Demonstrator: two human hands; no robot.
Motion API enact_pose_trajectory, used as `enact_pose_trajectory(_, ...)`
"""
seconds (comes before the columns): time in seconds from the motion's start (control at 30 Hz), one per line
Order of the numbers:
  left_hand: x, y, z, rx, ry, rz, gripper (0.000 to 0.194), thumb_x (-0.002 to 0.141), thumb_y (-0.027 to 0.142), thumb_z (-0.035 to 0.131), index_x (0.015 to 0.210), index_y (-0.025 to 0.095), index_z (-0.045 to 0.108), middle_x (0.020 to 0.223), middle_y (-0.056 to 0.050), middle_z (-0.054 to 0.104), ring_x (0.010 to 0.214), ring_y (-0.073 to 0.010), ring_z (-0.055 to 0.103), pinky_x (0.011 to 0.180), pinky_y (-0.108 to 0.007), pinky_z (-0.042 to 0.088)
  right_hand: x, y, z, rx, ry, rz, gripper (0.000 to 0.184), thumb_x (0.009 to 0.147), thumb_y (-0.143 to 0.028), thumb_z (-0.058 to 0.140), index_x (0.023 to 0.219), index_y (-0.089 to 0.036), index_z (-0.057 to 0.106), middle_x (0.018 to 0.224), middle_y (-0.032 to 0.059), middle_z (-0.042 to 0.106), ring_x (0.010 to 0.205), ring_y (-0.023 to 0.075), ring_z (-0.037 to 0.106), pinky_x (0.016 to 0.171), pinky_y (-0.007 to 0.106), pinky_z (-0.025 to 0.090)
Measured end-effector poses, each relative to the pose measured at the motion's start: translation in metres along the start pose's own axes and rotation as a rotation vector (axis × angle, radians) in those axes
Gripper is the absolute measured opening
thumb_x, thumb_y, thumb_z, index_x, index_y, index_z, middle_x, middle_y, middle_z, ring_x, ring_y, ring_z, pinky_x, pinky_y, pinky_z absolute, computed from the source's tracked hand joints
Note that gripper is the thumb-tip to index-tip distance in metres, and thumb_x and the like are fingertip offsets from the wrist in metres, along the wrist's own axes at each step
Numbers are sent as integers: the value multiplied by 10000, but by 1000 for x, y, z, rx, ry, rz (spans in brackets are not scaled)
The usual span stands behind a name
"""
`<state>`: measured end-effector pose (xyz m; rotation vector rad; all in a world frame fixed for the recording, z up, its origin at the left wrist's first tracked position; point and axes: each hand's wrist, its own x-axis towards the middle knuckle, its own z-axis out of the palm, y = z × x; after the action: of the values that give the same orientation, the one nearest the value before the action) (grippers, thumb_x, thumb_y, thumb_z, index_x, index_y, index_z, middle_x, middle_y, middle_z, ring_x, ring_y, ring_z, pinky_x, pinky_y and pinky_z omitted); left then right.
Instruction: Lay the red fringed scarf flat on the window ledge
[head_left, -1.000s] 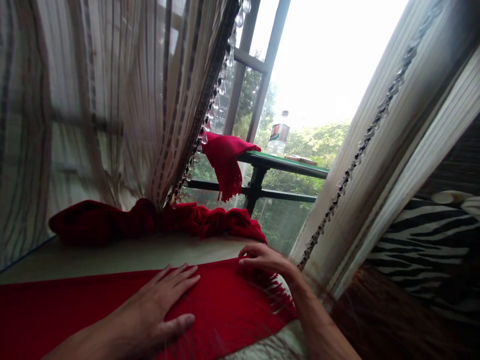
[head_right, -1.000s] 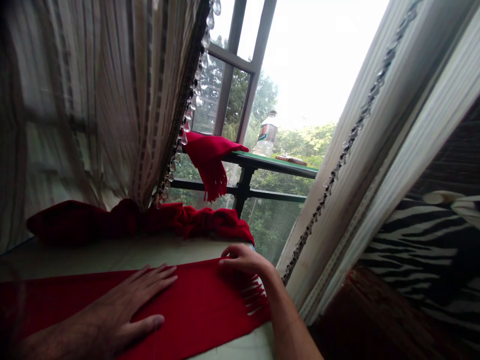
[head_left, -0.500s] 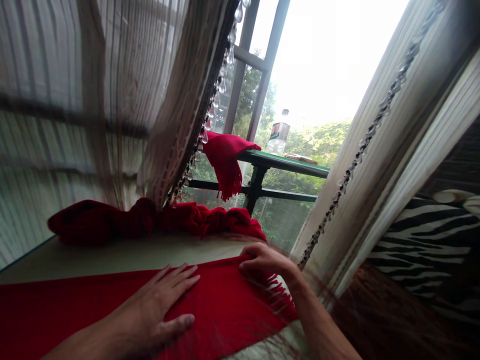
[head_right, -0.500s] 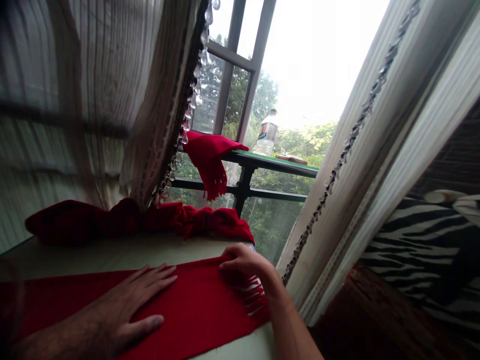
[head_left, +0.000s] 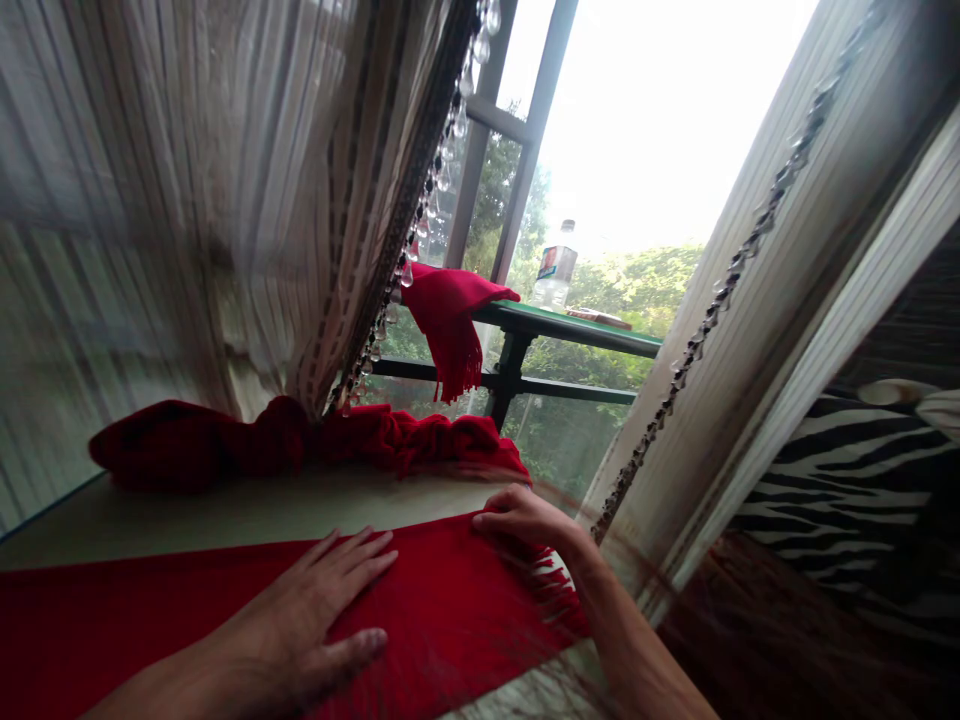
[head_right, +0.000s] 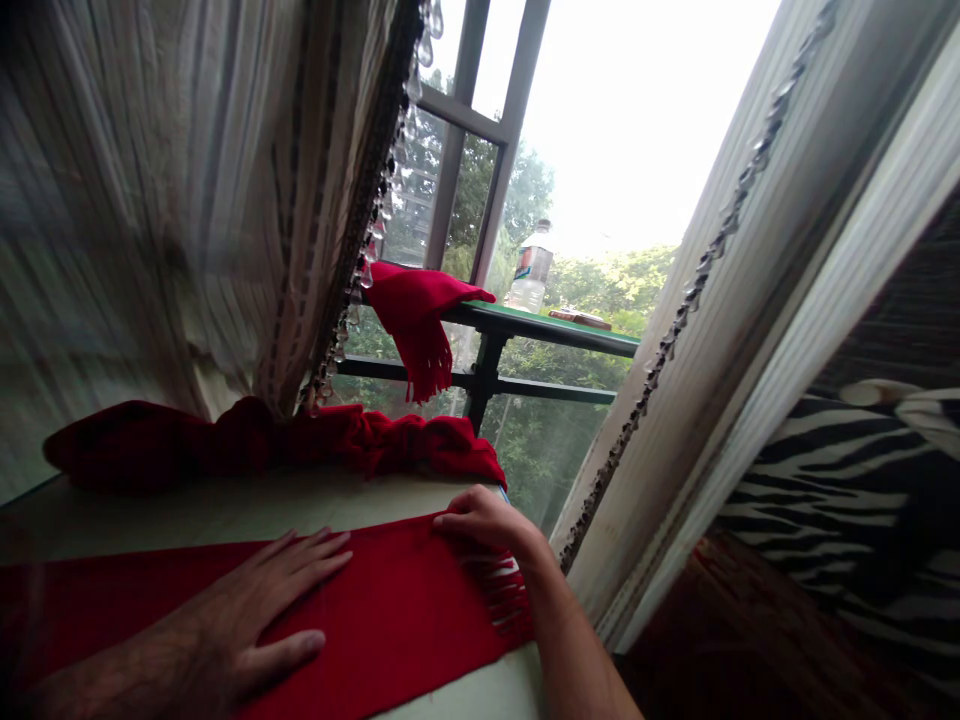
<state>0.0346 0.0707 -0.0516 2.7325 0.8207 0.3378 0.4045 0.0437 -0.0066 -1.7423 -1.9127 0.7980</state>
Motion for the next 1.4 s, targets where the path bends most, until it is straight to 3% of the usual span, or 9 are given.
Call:
enact_pose_trajectory(0.27,3,4,-2,-1,-29,-48,709,1011,717,552,1642,425,411,1750,3,315,1624,-354,270,1333,-591,232,11,11,0,23,222,-52,135,799,-309,731,752,-183,746,717,-3,659,719,164,552,665,306,431)
enact_pose_trajectory(0.43,1,7,-6,4,-84,-66,759,1005,758,509,1659,391,387,1756,-17,291,1625,-380,254,1317,-635,242,17,5,2,126,341,-96,201,798,-395,766,728,-224,687,801,9,635,813,181,552,743,299,471)
enact_pose_trajectory(0.57,-1,6,-5,5,-31,-46,731,1002,720,562,1640,392,423,1736,-29,338,1601,-387,317,1301,-618,299,10,-17,17,330,139,-106,446,893,-664,633,781,-233,670,636,-31,581,575,132,507,566,280,447)
enact_pose_trajectory(0.7,-2,5,-4,7,9,-28,712,1001,696,590,1628,392,445,1715,-44,381,1581,-387,362,1294,-601,326,3,-34,39,503,-134,-127,514,799,-755,718,810,-242,716,785,37,743,703,202,715,684,345,604)
enact_pose_trajectory(0.83,-1,5,-5,4,-17,-39,726,1001,707,578,1636,387,429,1719,-47,370,1585,-393,351,1294,-609,321,15,-22,46,573,-37,-113,554,769,-776,731,937,-249,719,991,85,789,956,272,771,849,405,643)
enact_pose_trajectory(1.0,-1,9,-8,1,1,-17,706,1017,686,573,1638,386,422,1727,-30,350,1601,-370,320,1317,-591,277,33,10,29,443,326,-118,516,832,-720,672,971,-222,683,998,73,719,993,272,693,916,439,601)
enact_pose_trajectory(1.1,-1,11,-10,10,-20,-4,722,1026,694,547,1648,358,401,1724,-41,341,1597,-370,326,1323,-590,259,34,4,31,316,422,-190,442,898,-632,631,994,-207,707,1105,116,697,1106,311,655,1011,486,561)
enact_pose_trajectory(1.27,1,10,3,89,-14,-14,765,1029,725,495,1671,337,345,1724,-51,323,1597,-389,319,1306,-655,246,26,-42,82,165,240,-369,469,939,-537,644,1352,-319,699,1602,120,566,1493,350,511,1281,538,365)
enact_pose_trajectory(1.4,5,23,10,145,153,-5,791,982,747,567,1653,360,407,1696,-55,412,1518,-398,480,1291,-633,327,19,-67,124,-30,-4,-452,722,970,-514,622,1635,-469,344,1803,17,261,1672,368,177,1356,660,82)
